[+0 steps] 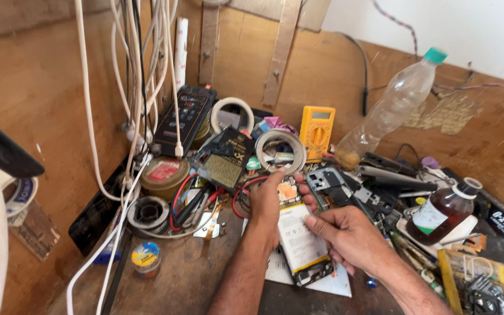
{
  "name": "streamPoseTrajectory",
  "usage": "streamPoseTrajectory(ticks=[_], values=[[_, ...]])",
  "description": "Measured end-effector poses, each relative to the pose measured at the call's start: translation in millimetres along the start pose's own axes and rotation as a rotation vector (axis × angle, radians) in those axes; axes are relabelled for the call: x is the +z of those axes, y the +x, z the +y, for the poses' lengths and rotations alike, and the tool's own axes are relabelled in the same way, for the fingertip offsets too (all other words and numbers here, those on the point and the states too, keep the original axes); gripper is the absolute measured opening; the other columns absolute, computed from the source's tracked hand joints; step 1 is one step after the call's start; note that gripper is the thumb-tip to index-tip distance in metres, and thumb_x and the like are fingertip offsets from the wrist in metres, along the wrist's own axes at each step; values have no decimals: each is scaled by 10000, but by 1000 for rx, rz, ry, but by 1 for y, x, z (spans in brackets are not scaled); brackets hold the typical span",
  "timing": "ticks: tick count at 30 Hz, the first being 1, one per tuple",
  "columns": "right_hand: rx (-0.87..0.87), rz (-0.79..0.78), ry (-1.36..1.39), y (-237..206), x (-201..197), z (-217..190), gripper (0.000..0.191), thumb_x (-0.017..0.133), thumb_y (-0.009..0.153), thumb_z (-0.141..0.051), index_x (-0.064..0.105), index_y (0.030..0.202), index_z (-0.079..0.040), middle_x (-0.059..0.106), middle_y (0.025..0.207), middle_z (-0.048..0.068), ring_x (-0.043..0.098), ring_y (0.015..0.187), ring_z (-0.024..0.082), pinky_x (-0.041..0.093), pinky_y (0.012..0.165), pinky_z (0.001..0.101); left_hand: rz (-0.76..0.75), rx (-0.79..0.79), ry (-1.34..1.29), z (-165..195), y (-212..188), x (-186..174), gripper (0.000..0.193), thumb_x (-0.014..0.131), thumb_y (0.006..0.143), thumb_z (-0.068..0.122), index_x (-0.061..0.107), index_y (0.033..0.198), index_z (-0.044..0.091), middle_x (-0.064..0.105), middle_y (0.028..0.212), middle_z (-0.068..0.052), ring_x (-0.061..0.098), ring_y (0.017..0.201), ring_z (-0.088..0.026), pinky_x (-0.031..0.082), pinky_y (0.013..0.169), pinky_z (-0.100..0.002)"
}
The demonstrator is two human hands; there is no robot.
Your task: The person removes the battery from a disassembled smartphone, places it on the workbench, and then reinserts the same battery into the phone chassis. The person then picks up the phone and inspects the back and sides.
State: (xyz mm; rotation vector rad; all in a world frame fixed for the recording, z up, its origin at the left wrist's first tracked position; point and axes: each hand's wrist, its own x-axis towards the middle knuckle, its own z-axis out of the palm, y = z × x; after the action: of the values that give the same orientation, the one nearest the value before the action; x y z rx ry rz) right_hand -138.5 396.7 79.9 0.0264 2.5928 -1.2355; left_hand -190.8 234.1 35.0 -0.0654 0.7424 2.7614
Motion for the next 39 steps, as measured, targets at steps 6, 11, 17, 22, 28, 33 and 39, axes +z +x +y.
streamPoseTrajectory(ticks=[6, 11, 17, 22, 28, 33, 39], values=[[-169, 120, 14, 30, 6, 14, 375, 678, 936, -339, 778, 772, -17, 565, 533, -30, 445, 481, 69, 343, 432, 291, 21, 63, -19, 4, 25, -2, 191, 556, 961, 171, 606, 918, -8, 628, 705, -102, 626, 545, -210, 575, 499, -380], [-322, 139, 0, 50, 1, 23, 410, 685, 955, -303, 714, 692, 10, 518, 570, -59, 408, 552, 42, 342, 460, 292, 49, 108, 31, 9, 43, 4, 146, 539, 939, 114, 602, 906, -13, 631, 704, -111, 634, 532, -224, 576, 482, -401], [-320, 137, -57, 62, -7, 29, 427, 679, 958, -275, 669, 661, 31, 494, 555, -49, 386, 539, 58, 324, 456, 306, 53, 151, 54, 6, 51, 7, 149, 542, 936, 114, 606, 901, -16, 643, 713, -114, 647, 542, -217, 588, 484, -402], [-567, 93, -85, 57, -16, 17, 379, 645, 1007, -289, 719, 775, 1, 574, 617, -63, 483, 591, 13, 426, 475, 244, 55, 148, 84, 3, 51, 12, 163, 568, 944, 143, 610, 907, -11, 640, 702, -111, 648, 539, -216, 582, 487, -388], [33, 40, -263, 33, -22, -17, 414, 597, 981, -375, 776, 952, -2, 616, 483, 87, 533, 302, 193, 413, 314, 349, 48, 109, 28, 2, 38, 12, 172, 585, 955, 164, 602, 921, -3, 640, 701, -102, 640, 541, -206, 575, 492, -376], [15, 61, -350, 24, -24, -31, 348, 616, 966, -399, 703, 1089, -85, 654, 505, 67, 579, 303, 194, 474, 322, 350, 29, 99, 10, 2, 32, 16, 177, 576, 947, 159, 623, 921, -9, 646, 700, -109, 646, 537, -209, 578, 493, -372], [12, 187, 196, 30, -13, -1, 272, 709, 935, -226, 733, 901, 42, 596, 573, 55, 529, 419, 131, 438, 374, 318, 89, 99, 51, 13, 31, 15, 209, 591, 935, 185, 641, 916, -17, 670, 713, -126, 665, 540, -229, 587, 499, -383]])
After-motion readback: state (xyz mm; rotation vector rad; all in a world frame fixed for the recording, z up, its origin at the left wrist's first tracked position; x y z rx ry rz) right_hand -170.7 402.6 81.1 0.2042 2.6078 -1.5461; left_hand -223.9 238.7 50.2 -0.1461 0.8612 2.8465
